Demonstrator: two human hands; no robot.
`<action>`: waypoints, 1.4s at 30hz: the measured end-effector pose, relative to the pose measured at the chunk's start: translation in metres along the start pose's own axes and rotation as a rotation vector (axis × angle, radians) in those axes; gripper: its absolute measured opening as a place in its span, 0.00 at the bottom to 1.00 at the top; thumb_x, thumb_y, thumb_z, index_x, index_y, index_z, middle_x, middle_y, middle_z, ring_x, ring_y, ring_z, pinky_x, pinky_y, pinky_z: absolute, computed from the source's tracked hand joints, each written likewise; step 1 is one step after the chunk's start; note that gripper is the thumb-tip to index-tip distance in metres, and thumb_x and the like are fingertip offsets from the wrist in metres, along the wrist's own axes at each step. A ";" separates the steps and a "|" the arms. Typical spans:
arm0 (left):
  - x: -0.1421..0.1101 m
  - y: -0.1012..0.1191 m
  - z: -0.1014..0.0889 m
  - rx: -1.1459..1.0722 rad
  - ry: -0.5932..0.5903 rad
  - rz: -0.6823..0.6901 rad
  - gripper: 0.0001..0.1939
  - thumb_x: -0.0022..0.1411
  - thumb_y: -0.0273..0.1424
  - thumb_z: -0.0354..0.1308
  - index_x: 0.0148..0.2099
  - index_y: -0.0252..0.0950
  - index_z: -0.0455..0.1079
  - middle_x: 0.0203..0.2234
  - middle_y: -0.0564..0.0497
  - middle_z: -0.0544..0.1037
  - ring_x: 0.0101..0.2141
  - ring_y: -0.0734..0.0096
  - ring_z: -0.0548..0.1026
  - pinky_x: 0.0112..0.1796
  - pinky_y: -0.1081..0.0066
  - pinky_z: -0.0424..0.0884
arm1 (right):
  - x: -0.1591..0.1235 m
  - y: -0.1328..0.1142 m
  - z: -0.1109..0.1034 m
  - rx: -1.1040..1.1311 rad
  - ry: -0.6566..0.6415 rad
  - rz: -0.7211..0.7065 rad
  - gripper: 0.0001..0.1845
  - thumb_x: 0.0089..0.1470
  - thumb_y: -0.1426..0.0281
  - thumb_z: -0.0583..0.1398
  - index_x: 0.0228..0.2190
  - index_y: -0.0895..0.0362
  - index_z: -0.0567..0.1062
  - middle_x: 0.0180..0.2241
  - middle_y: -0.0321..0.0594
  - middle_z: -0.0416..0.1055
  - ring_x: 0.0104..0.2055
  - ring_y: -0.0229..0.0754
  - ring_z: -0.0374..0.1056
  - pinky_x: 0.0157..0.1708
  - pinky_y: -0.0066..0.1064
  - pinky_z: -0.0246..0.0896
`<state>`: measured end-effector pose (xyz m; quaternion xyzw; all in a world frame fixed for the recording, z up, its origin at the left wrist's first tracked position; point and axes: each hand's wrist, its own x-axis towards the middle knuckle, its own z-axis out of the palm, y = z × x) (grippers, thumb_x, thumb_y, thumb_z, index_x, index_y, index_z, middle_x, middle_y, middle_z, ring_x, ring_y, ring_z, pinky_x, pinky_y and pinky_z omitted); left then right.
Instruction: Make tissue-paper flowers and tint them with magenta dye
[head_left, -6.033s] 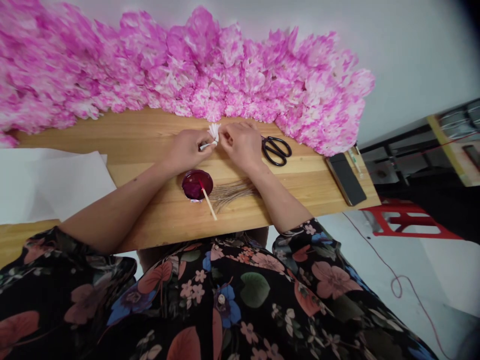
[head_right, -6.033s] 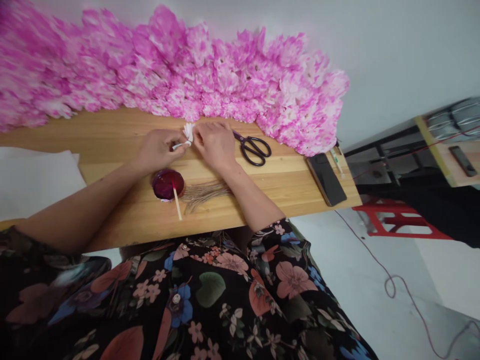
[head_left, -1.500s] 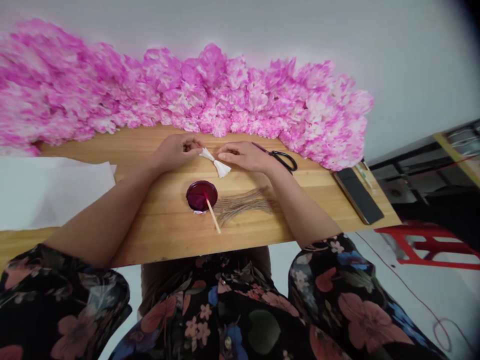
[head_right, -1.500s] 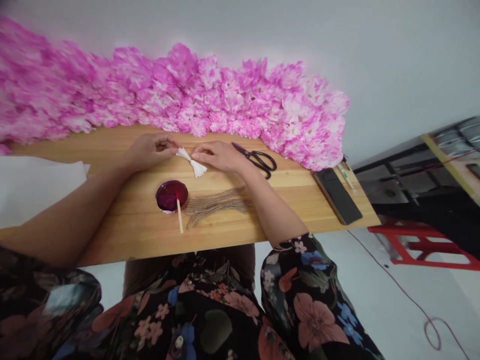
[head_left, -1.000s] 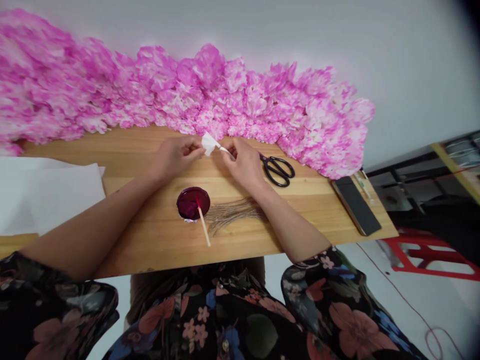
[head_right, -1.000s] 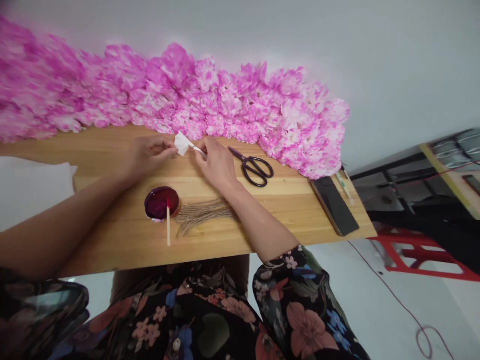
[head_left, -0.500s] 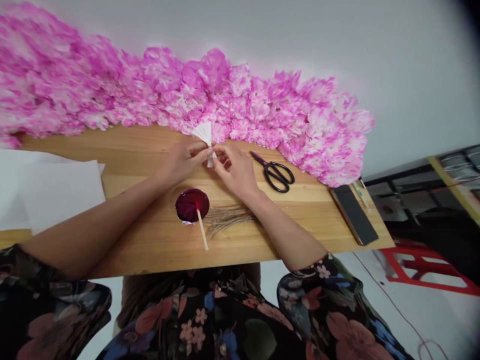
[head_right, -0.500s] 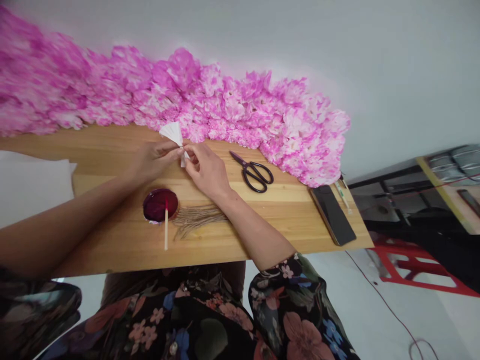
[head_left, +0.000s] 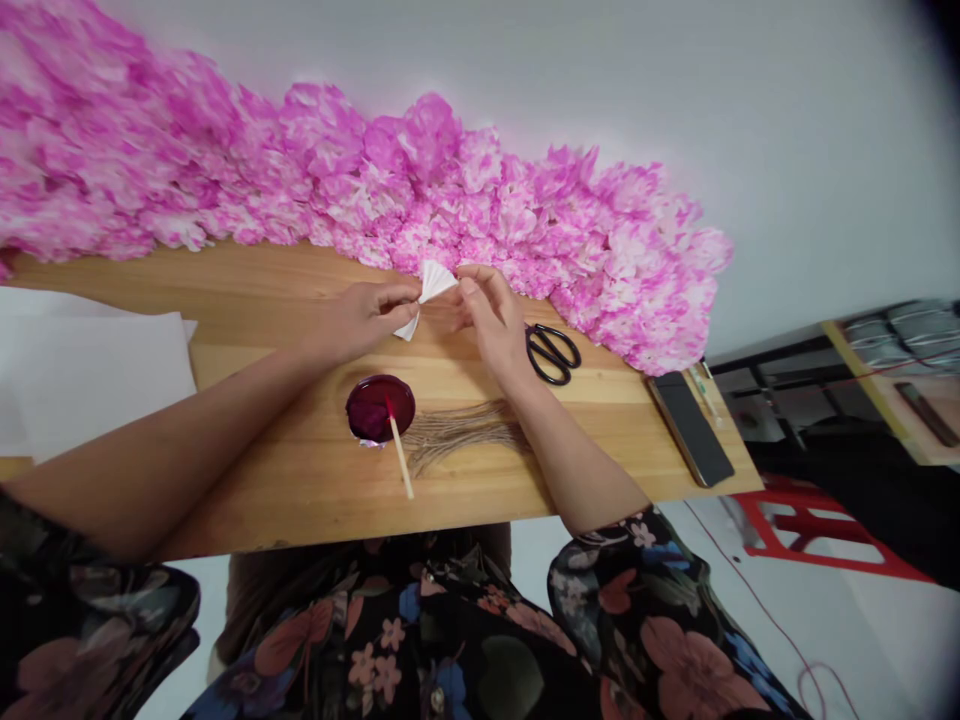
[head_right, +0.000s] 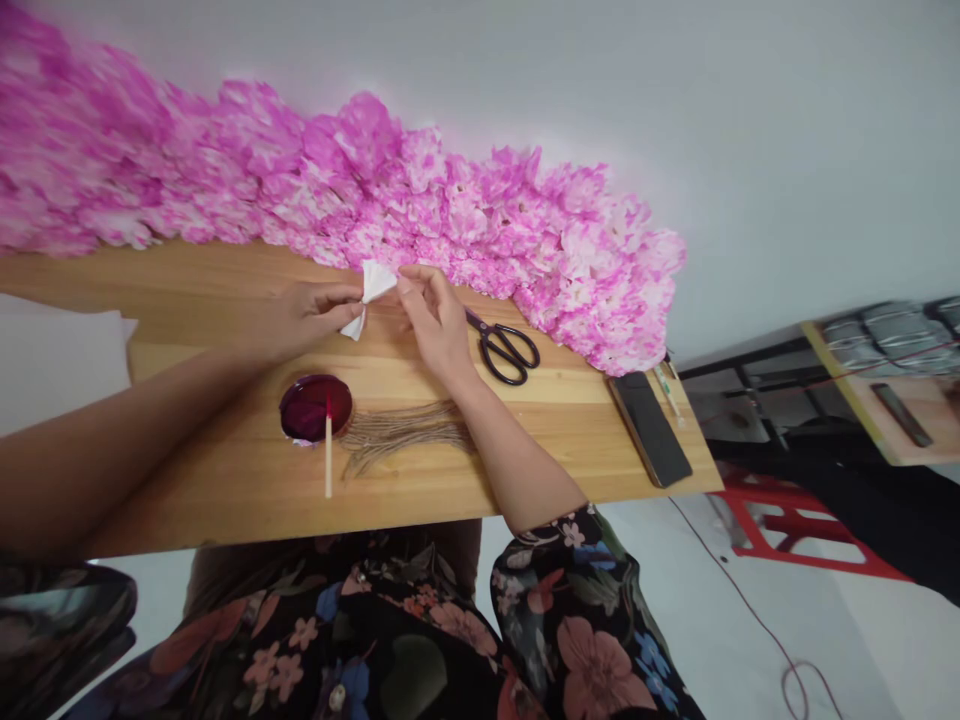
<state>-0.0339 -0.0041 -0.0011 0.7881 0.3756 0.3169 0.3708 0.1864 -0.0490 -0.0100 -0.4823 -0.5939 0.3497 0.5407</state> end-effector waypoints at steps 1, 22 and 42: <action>0.000 0.000 0.001 -0.002 -0.008 -0.014 0.13 0.67 0.41 0.59 0.39 0.39 0.80 0.31 0.52 0.81 0.36 0.63 0.78 0.38 0.72 0.72 | 0.000 0.001 0.001 0.036 -0.011 0.019 0.33 0.64 0.34 0.63 0.51 0.48 0.75 0.38 0.37 0.77 0.41 0.44 0.77 0.32 0.34 0.77; -0.001 0.006 0.005 -0.166 -0.085 -0.125 0.13 0.65 0.41 0.66 0.46 0.39 0.81 0.41 0.49 0.87 0.44 0.61 0.84 0.48 0.68 0.79 | -0.001 0.012 0.005 -0.006 -0.137 0.064 0.24 0.68 0.45 0.66 0.54 0.46 0.72 0.35 0.32 0.77 0.36 0.41 0.75 0.39 0.36 0.75; -0.006 0.018 0.006 -0.353 -0.006 -0.058 0.11 0.63 0.42 0.65 0.41 0.41 0.76 0.33 0.50 0.83 0.35 0.66 0.80 0.42 0.65 0.78 | 0.001 0.000 -0.001 0.031 -0.126 0.069 0.34 0.63 0.40 0.69 0.57 0.49 0.76 0.37 0.35 0.73 0.37 0.41 0.72 0.31 0.31 0.73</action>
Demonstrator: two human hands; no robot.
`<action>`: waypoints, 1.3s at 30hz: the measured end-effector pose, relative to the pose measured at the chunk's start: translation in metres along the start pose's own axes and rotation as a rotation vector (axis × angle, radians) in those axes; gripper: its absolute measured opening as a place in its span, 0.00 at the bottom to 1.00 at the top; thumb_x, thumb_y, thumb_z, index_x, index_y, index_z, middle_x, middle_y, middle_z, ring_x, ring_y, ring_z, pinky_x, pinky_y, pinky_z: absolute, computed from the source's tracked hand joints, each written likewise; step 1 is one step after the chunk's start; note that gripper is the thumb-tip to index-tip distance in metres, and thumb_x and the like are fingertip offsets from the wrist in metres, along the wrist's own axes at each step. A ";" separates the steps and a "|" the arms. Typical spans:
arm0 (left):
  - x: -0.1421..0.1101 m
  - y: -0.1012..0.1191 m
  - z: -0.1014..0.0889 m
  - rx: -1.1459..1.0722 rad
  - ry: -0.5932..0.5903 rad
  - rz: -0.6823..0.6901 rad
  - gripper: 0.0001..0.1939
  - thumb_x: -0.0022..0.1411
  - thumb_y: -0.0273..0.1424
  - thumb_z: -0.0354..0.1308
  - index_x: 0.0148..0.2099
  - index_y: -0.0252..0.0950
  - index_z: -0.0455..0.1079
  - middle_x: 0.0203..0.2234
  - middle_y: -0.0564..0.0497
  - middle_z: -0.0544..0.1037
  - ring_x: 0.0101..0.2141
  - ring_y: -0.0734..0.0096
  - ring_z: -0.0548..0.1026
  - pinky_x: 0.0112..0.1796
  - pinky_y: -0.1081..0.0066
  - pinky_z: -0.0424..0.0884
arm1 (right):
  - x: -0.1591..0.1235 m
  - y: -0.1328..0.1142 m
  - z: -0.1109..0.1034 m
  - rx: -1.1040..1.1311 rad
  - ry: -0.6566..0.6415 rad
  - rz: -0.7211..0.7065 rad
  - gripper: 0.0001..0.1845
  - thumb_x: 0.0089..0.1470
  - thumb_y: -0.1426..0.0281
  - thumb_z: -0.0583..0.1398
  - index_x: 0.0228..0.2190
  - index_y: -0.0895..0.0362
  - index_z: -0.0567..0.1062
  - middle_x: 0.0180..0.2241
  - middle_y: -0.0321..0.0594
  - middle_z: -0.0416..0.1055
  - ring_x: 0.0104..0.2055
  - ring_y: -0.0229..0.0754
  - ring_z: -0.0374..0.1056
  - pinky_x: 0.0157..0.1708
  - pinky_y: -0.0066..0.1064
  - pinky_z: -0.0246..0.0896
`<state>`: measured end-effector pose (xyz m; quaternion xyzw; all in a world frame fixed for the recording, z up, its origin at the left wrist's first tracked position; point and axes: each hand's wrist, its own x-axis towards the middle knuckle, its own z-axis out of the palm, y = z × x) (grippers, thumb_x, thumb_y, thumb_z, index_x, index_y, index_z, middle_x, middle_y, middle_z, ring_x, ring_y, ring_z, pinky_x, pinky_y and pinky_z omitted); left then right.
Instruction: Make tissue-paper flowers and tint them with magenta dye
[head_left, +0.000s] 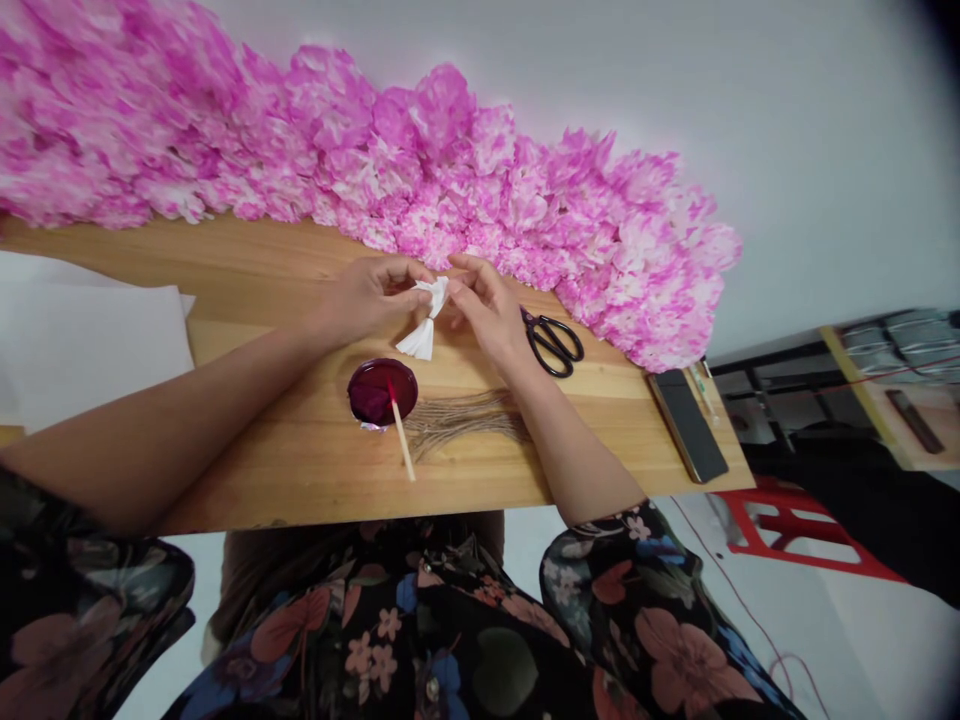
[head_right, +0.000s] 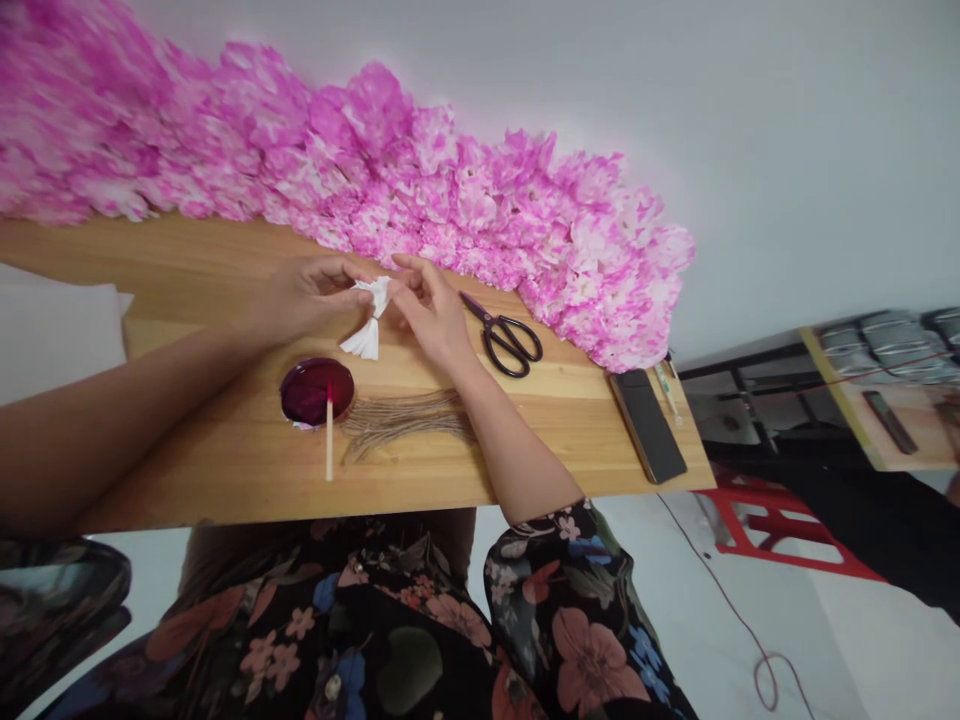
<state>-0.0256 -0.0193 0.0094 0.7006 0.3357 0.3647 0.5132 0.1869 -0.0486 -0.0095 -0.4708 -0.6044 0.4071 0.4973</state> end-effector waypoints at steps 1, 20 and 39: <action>0.000 0.000 0.000 0.004 -0.008 0.008 0.11 0.63 0.43 0.65 0.40 0.41 0.77 0.33 0.50 0.83 0.36 0.66 0.80 0.42 0.65 0.78 | 0.000 0.001 0.001 0.014 -0.022 0.022 0.34 0.62 0.40 0.69 0.58 0.49 0.76 0.36 0.34 0.73 0.36 0.41 0.72 0.29 0.30 0.72; 0.007 -0.007 -0.001 0.210 0.066 0.101 0.16 0.57 0.37 0.74 0.43 0.40 0.73 0.41 0.50 0.85 0.44 0.62 0.83 0.50 0.65 0.79 | 0.002 0.011 0.005 0.242 0.083 0.146 0.30 0.61 0.43 0.72 0.52 0.47 0.72 0.40 0.33 0.79 0.44 0.41 0.83 0.46 0.36 0.86; 0.008 -0.010 -0.006 0.344 0.225 0.034 0.04 0.65 0.33 0.65 0.38 0.40 0.80 0.36 0.50 0.86 0.37 0.63 0.80 0.40 0.67 0.72 | -0.003 -0.018 -0.009 -0.530 0.043 -0.308 0.18 0.70 0.47 0.64 0.48 0.47 0.80 0.44 0.42 0.78 0.53 0.54 0.72 0.62 0.53 0.72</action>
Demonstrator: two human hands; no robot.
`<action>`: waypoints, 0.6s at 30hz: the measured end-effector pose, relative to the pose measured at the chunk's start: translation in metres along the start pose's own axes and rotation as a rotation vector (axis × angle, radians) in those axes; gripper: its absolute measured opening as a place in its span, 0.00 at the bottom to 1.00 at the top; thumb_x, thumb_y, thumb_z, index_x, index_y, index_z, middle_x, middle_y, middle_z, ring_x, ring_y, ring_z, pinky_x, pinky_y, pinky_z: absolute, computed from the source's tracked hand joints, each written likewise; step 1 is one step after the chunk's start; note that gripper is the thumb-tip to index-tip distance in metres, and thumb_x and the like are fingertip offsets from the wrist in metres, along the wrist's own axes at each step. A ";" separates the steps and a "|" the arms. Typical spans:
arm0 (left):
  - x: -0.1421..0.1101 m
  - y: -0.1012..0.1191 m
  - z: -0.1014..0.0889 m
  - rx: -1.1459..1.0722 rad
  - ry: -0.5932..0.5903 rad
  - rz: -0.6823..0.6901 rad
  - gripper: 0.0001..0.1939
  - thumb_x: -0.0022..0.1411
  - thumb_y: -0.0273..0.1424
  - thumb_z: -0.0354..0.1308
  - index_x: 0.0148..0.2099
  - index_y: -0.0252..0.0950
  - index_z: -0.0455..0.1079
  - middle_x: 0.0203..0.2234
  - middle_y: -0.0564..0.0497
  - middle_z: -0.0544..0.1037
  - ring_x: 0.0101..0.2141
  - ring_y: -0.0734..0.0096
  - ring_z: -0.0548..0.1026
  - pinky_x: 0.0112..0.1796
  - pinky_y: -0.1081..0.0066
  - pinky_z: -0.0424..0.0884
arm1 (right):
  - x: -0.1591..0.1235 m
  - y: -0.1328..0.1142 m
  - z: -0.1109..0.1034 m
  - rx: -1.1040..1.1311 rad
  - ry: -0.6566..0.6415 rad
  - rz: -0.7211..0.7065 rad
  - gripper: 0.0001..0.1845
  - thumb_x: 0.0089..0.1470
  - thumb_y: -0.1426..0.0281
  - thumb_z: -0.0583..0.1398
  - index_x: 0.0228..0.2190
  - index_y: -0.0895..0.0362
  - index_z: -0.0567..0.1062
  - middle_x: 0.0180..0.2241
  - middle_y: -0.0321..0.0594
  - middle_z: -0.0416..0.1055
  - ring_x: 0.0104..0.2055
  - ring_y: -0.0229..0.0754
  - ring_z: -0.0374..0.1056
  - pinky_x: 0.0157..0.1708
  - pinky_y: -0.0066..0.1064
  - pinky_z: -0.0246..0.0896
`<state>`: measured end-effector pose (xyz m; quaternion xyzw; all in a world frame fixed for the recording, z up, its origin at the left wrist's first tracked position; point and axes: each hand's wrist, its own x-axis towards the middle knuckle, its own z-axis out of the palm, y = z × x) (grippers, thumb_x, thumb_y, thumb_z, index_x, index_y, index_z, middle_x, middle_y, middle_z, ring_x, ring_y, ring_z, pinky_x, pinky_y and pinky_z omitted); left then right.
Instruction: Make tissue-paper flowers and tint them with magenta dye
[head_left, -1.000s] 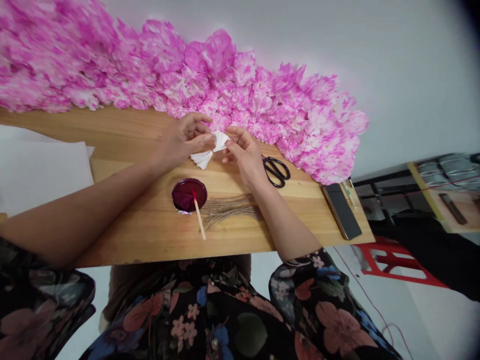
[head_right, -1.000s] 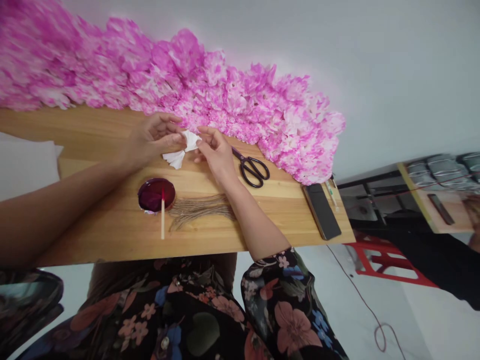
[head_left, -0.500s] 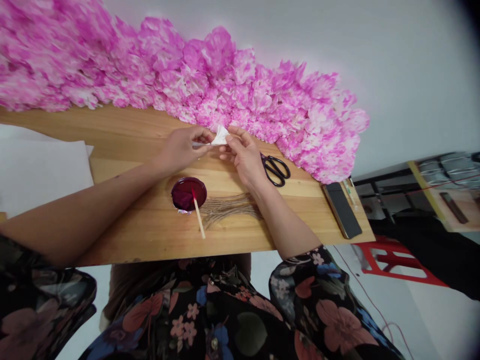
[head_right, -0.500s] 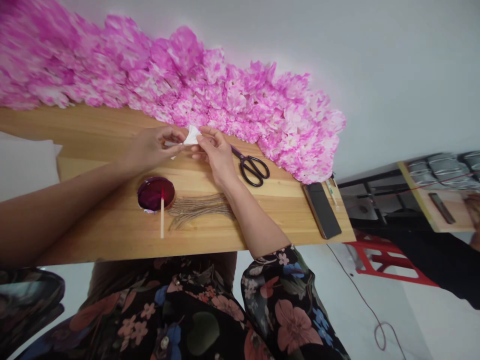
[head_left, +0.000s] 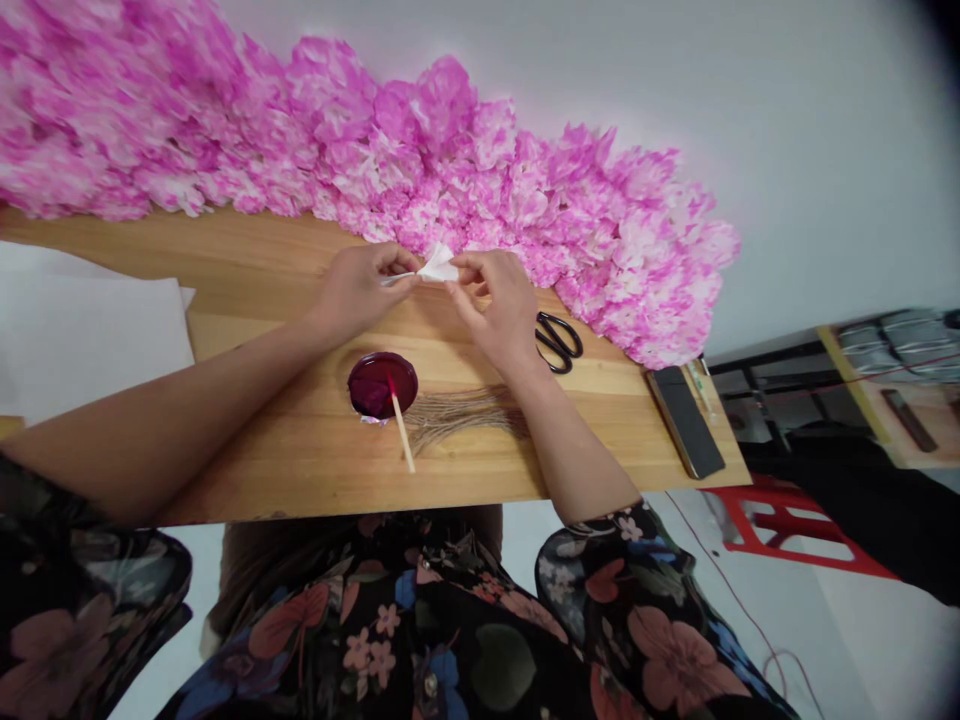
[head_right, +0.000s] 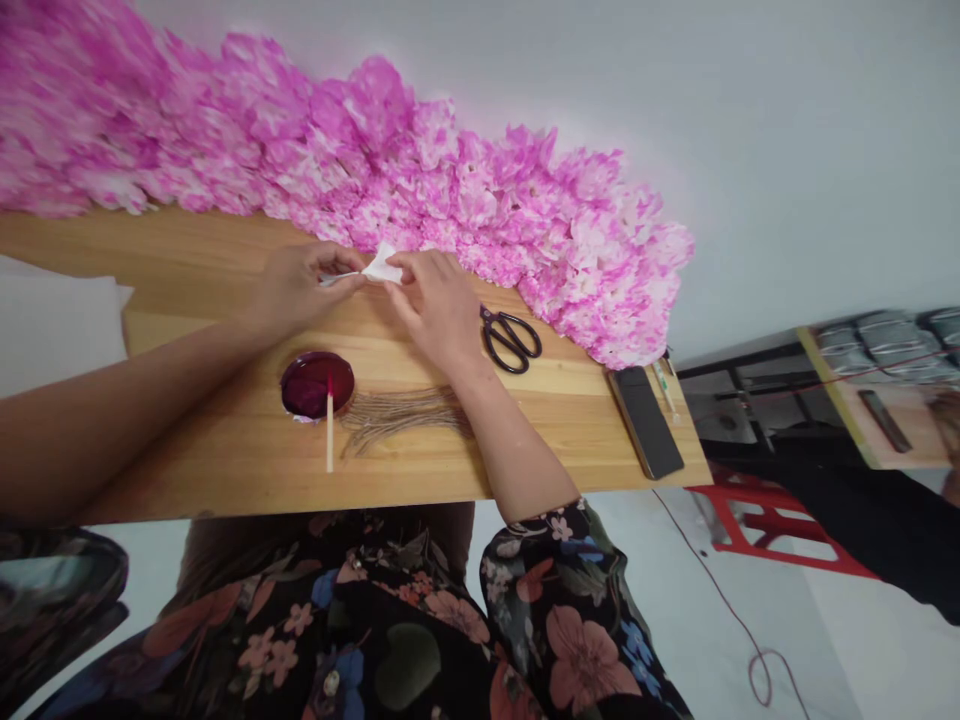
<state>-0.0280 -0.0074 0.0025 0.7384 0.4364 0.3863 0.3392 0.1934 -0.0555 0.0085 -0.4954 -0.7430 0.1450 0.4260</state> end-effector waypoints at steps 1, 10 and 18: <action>0.000 0.001 0.000 -0.001 -0.006 0.001 0.04 0.65 0.33 0.65 0.38 0.39 0.80 0.36 0.50 0.86 0.37 0.63 0.80 0.40 0.68 0.71 | 0.000 0.001 0.000 -0.049 -0.024 -0.032 0.18 0.71 0.48 0.64 0.46 0.48 0.80 0.45 0.43 0.77 0.55 0.56 0.72 0.64 0.54 0.70; -0.004 0.004 0.002 0.073 -0.011 0.041 0.06 0.65 0.34 0.66 0.41 0.40 0.83 0.38 0.50 0.88 0.40 0.61 0.82 0.43 0.68 0.71 | -0.001 0.009 0.007 -0.266 -0.070 -0.095 0.12 0.76 0.58 0.59 0.40 0.49 0.79 0.45 0.45 0.76 0.53 0.56 0.69 0.62 0.52 0.68; -0.004 0.001 -0.002 0.173 0.017 0.084 0.06 0.65 0.35 0.65 0.42 0.42 0.83 0.40 0.48 0.88 0.44 0.55 0.82 0.47 0.64 0.71 | -0.005 -0.006 0.019 -0.203 -0.125 -0.037 0.11 0.73 0.62 0.61 0.36 0.51 0.78 0.36 0.41 0.79 0.42 0.49 0.71 0.48 0.42 0.66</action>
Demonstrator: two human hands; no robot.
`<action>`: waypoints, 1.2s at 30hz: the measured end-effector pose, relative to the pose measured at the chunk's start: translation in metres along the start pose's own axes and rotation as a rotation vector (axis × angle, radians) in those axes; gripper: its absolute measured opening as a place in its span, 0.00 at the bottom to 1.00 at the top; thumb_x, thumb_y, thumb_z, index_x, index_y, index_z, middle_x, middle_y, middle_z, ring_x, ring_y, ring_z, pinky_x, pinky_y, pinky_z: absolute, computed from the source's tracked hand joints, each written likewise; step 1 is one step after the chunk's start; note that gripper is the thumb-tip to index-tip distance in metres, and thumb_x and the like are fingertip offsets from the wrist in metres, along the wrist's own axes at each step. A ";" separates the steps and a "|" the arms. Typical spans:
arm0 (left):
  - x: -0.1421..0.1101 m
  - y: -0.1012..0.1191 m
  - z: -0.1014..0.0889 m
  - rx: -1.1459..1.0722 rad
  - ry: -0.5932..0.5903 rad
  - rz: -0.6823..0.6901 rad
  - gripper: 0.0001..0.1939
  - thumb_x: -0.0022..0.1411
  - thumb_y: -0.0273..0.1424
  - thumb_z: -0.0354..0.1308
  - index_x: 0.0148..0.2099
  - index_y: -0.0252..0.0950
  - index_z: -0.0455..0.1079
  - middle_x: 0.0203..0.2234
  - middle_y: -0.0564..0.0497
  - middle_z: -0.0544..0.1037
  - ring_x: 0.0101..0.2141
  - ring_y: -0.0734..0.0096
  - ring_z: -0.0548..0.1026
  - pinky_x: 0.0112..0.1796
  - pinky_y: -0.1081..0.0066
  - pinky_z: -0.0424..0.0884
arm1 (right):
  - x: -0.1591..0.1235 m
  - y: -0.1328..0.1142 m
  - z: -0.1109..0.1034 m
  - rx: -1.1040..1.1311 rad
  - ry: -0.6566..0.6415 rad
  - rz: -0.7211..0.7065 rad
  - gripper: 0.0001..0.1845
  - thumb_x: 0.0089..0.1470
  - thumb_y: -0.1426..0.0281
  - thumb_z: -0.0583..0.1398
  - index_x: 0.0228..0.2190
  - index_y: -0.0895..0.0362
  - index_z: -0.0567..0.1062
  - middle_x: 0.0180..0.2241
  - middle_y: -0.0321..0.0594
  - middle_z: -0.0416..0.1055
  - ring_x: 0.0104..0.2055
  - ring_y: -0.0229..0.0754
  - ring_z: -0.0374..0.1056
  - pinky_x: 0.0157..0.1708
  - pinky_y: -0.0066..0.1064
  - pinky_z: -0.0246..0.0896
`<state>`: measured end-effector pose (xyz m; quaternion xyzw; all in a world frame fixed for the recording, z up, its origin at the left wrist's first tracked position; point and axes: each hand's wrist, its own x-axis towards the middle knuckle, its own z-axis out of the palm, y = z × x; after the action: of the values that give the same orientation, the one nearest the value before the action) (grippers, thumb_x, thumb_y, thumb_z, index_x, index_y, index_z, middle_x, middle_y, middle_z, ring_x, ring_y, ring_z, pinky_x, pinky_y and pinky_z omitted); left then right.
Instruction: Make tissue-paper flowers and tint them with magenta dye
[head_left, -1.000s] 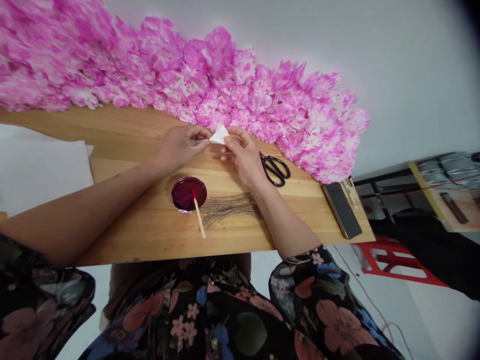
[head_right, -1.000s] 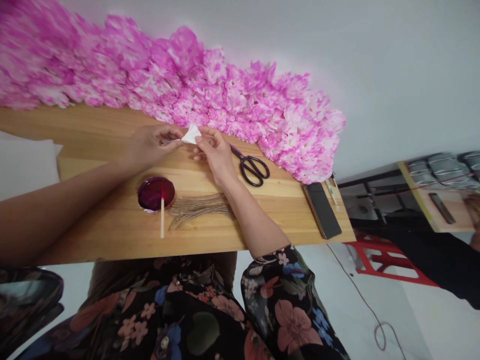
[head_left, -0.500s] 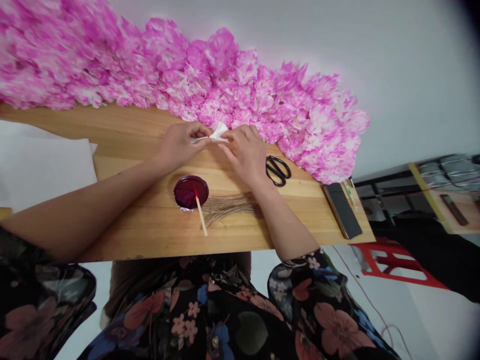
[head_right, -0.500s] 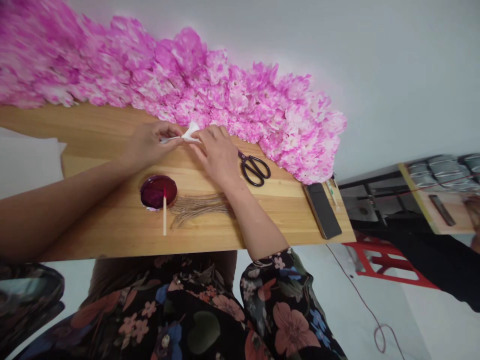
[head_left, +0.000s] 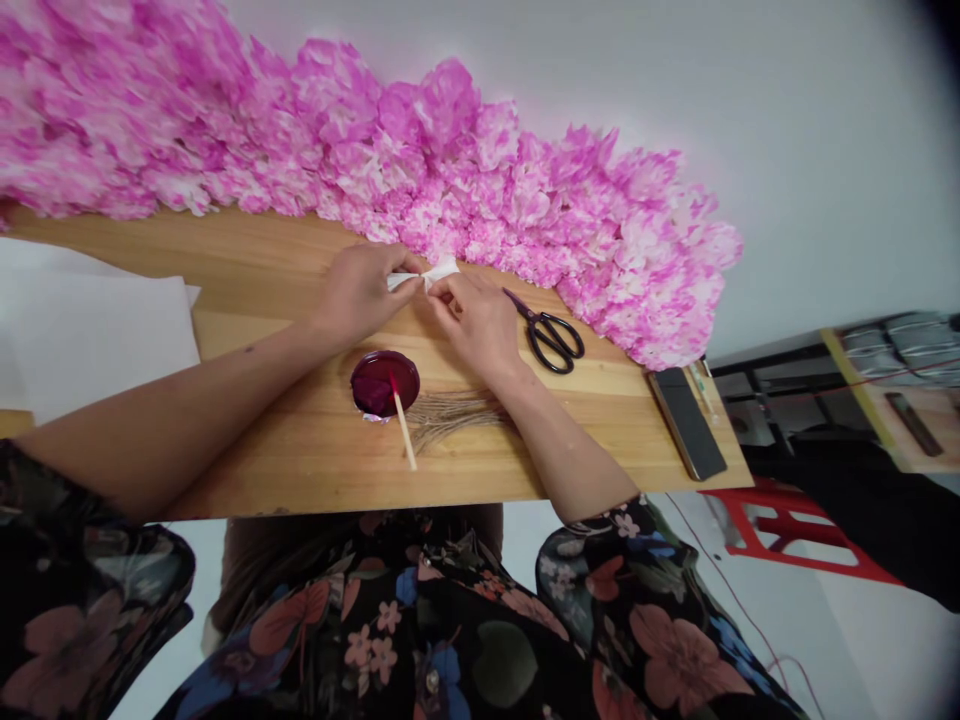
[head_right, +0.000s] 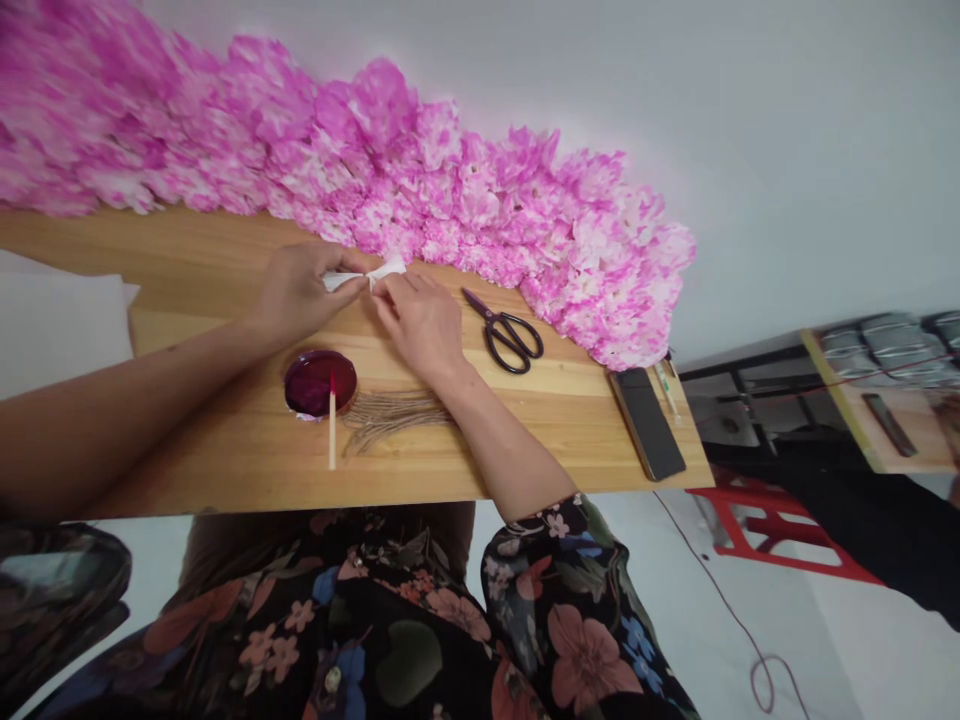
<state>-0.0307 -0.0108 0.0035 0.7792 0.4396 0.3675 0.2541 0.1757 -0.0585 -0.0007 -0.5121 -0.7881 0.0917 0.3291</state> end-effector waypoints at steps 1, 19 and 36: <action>0.000 0.000 0.000 0.004 -0.003 0.005 0.06 0.65 0.35 0.65 0.41 0.42 0.83 0.40 0.48 0.88 0.45 0.55 0.82 0.48 0.63 0.72 | 0.000 0.002 -0.001 0.025 0.008 0.003 0.13 0.74 0.61 0.61 0.36 0.51 0.78 0.35 0.40 0.79 0.40 0.47 0.71 0.46 0.41 0.66; -0.003 -0.004 0.002 0.122 -0.042 0.079 0.11 0.71 0.34 0.59 0.49 0.40 0.82 0.43 0.49 0.89 0.45 0.59 0.84 0.47 0.65 0.74 | 0.001 0.013 -0.010 -0.299 0.023 -0.118 0.16 0.78 0.57 0.59 0.45 0.52 0.81 0.46 0.45 0.81 0.51 0.54 0.73 0.54 0.46 0.66; -0.002 -0.011 0.002 0.132 0.009 0.052 0.09 0.71 0.36 0.61 0.47 0.42 0.81 0.43 0.50 0.89 0.44 0.59 0.83 0.44 0.66 0.74 | 0.003 0.029 -0.016 -0.105 0.166 -0.064 0.18 0.77 0.52 0.59 0.44 0.52 0.81 0.41 0.41 0.80 0.44 0.47 0.74 0.50 0.43 0.71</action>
<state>-0.0359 -0.0071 -0.0063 0.8037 0.4436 0.3478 0.1906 0.2061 -0.0460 -0.0010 -0.5090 -0.7778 -0.0028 0.3688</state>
